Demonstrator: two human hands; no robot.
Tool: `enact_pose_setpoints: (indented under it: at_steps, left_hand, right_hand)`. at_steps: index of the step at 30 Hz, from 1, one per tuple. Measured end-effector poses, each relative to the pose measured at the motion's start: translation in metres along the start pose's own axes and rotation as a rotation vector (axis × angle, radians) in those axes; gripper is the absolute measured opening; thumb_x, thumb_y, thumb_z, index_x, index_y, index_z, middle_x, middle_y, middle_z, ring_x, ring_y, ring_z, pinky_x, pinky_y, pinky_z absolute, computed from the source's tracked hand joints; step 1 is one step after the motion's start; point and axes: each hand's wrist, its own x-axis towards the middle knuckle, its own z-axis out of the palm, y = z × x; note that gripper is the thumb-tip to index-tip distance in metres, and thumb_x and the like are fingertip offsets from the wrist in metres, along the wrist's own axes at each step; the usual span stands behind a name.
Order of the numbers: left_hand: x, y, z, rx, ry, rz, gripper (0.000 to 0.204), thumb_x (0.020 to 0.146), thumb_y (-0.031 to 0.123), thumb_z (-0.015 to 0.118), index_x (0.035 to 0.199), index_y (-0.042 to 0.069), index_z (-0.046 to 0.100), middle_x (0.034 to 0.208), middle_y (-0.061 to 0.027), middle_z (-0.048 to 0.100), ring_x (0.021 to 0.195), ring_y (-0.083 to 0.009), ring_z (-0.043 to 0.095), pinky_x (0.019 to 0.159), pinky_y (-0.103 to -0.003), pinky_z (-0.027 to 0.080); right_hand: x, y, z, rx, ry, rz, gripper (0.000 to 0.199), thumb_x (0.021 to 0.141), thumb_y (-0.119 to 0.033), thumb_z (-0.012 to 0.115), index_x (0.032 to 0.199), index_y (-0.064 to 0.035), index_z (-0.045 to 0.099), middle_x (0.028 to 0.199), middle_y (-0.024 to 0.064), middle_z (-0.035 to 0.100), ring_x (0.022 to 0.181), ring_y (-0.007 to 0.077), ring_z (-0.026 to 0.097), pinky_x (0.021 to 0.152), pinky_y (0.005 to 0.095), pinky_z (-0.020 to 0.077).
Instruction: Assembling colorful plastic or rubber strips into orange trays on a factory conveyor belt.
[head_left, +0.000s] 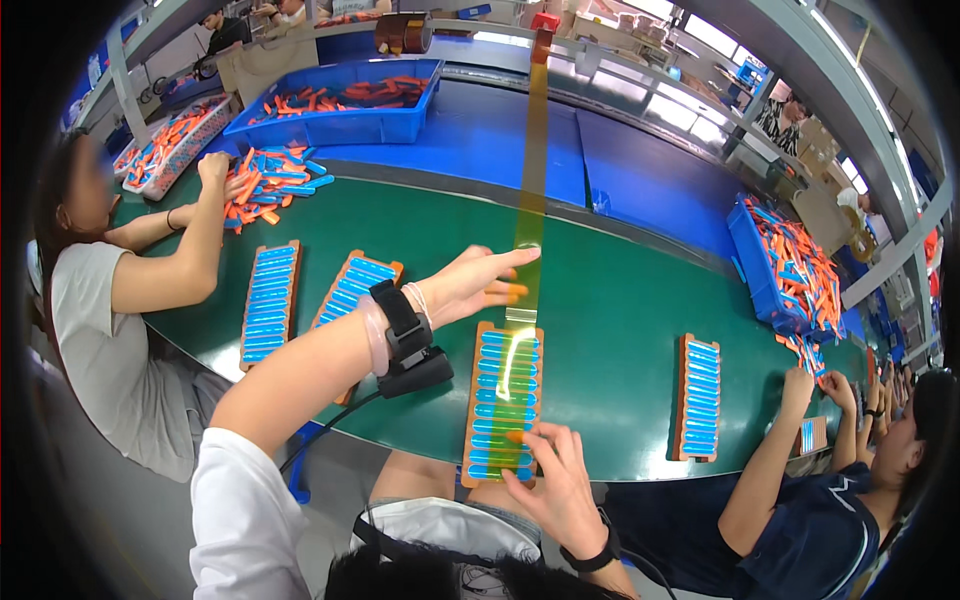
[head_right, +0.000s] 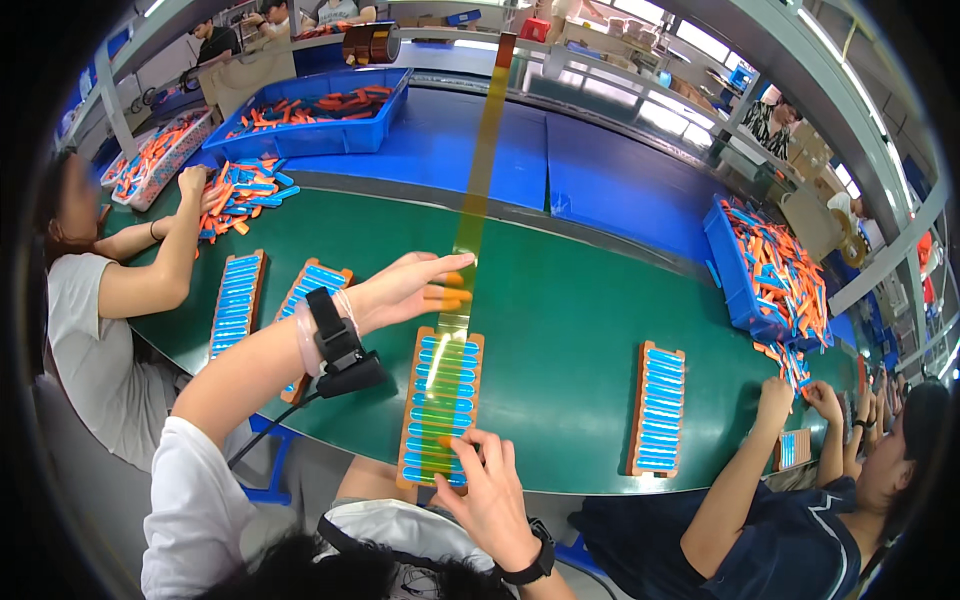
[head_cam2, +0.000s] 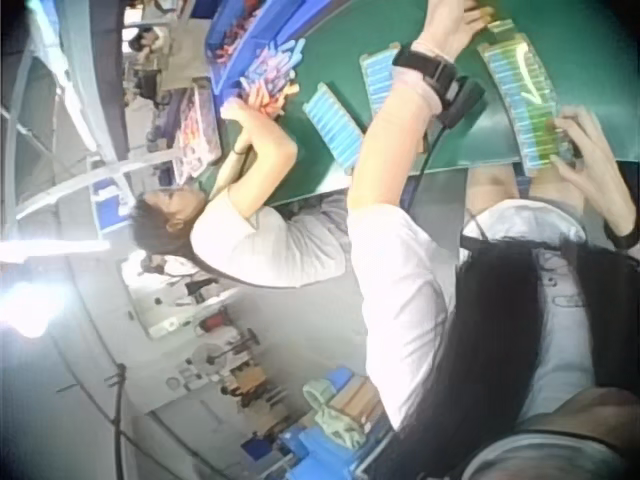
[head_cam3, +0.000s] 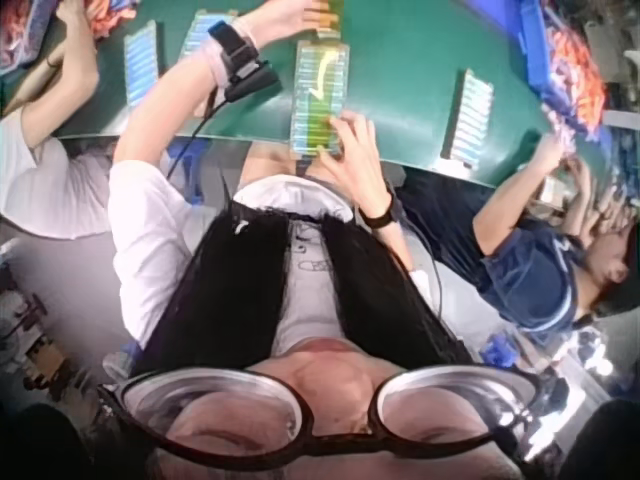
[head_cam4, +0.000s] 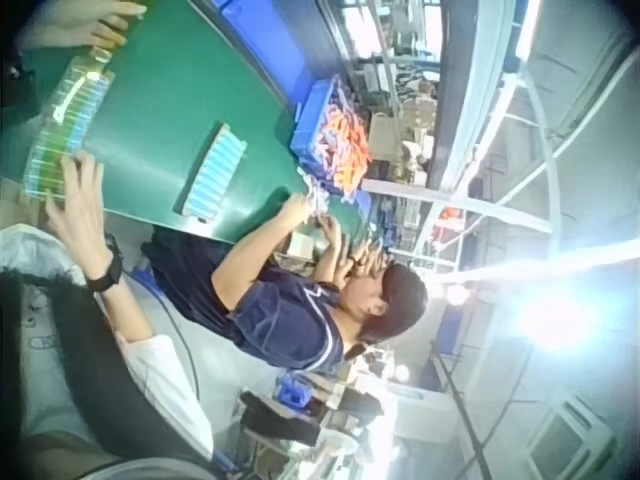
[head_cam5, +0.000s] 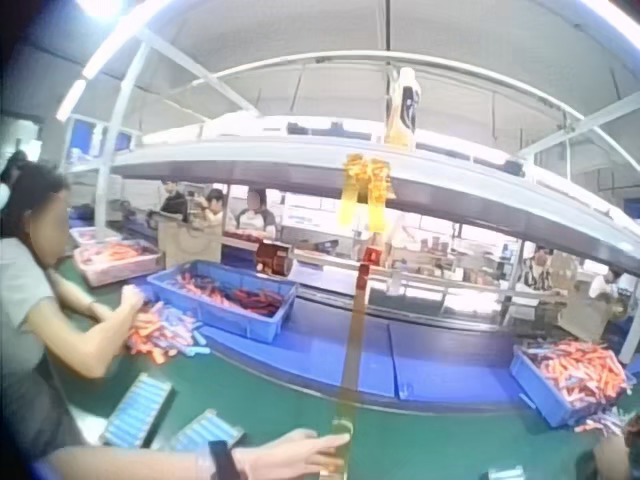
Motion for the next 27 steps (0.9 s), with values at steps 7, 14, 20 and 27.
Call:
enact_pose_setpoints:
  at_steps: [7,14,20,27]
  left_hand:
    - [0.002,0.002,0.006,-0.034,-0.213,0.124,0.028,0.086,0.019,0.052,0.097,-0.007,0.052,0.099,-0.019,0.059,0.095,-0.0238,0.057,0.085,-0.031,0.046]
    - [-0.016,0.008,0.018,0.261,-0.138,0.269,0.031,0.087,0.023,0.051,0.097,-0.006,0.055,0.096,-0.0125,0.062,0.089,-0.0127,0.055,0.085,-0.027,0.041]
    - [-0.015,0.005,0.02,0.251,-0.166,0.274,0.031,0.087,0.023,0.05,0.099,-0.005,0.055,0.096,-0.0107,0.062,0.089,-0.0105,0.054,0.085,-0.026,0.04]
    - [-0.014,-0.001,0.021,0.23,-0.151,0.219,0.029,0.087,0.022,0.05,0.1,-0.004,0.057,0.096,-0.0074,0.062,0.086,-0.0085,0.053,0.082,-0.025,0.041]
  right_hand:
    - [0.002,-0.003,-0.001,-0.02,-0.032,0.112,0.055,0.063,-0.006,0.069,0.113,0.0015,0.045,0.108,0.0134,0.042,0.088,0.0295,0.043,0.073,0.0354,0.0422]
    - [0.006,-0.002,0.003,-0.05,0.042,0.199,0.084,0.062,-0.008,0.071,0.128,0.0072,0.021,0.121,0.0234,0.032,0.099,0.036,0.04,0.084,0.04,0.0374]
    - [0.014,0.0,0.009,0.086,0.061,0.307,0.083,0.065,-0.009,0.069,0.129,0.0082,0.018,0.119,0.0241,0.035,0.096,0.0329,0.044,0.08,0.0364,0.0416]
    - [0.035,-0.003,0.006,0.037,-0.005,0.423,0.078,0.07,-0.01,0.066,0.127,0.0109,0.018,0.114,0.0223,0.038,0.093,0.0306,0.049,0.072,0.0339,0.047]
